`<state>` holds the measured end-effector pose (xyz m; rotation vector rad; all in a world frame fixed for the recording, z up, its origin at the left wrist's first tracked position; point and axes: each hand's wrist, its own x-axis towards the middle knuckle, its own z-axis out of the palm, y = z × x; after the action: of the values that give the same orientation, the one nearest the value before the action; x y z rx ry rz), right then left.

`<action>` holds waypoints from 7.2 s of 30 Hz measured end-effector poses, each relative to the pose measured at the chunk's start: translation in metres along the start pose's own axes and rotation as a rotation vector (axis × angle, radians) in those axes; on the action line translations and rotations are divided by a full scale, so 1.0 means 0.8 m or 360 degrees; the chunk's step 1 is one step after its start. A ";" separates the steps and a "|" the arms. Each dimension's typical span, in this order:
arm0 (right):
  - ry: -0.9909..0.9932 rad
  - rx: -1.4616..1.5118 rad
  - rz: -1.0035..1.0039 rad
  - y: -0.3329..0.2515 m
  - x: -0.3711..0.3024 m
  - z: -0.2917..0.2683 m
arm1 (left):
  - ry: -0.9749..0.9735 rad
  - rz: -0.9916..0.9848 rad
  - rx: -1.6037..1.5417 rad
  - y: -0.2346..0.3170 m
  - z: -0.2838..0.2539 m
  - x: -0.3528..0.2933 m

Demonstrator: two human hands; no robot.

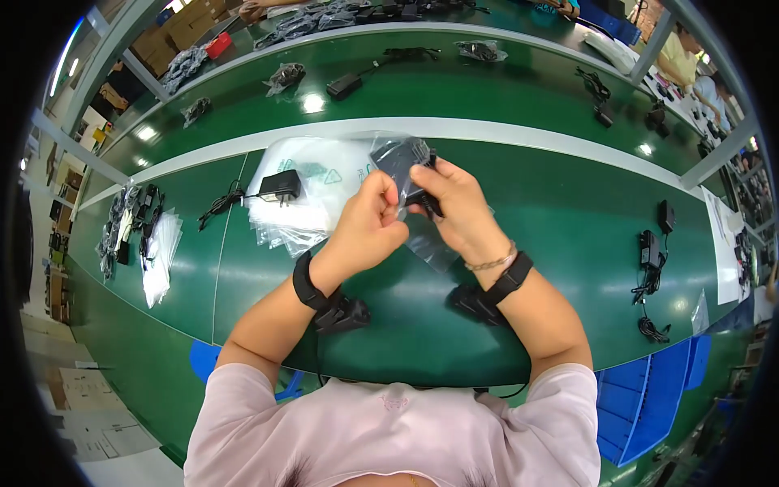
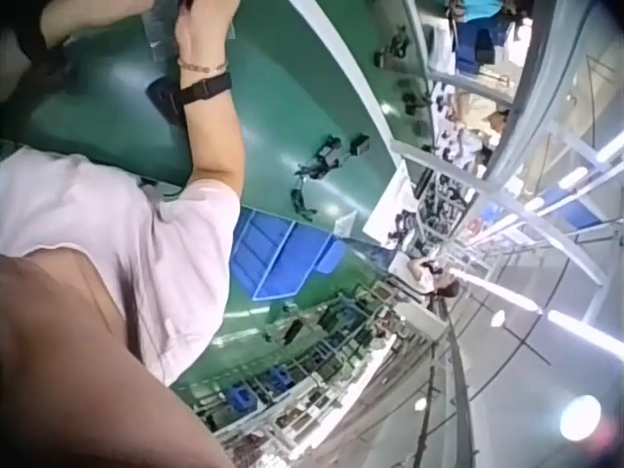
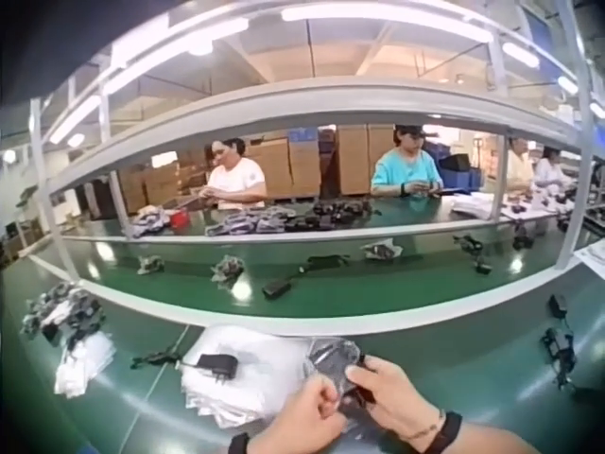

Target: The person picks up a power adapter and its cord, folds the cord against the adapter body, and slides them into a plastic bag before repeating the process with several more units.

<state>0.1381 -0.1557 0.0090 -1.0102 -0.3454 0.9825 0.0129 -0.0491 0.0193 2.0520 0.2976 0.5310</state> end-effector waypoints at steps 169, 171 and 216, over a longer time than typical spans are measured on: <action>0.0116 -0.3178 -0.1391 -0.086 0.369 0.003 | 0.0033 -0.0083 -0.0501 -0.129 -0.115 -0.057; 0.0245 -0.3523 -0.1125 -0.067 0.410 -0.009 | -0.0169 -0.0012 -0.0513 -0.141 -0.101 -0.075; -0.0654 -0.1176 -0.1365 -0.045 -0.030 0.124 | 0.0392 0.0546 -0.2009 0.100 -0.102 -0.020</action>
<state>0.0789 -0.1270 0.0953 -1.1328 -1.4271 0.2378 -0.0406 -0.0349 0.1204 0.7983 -0.2349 0.8836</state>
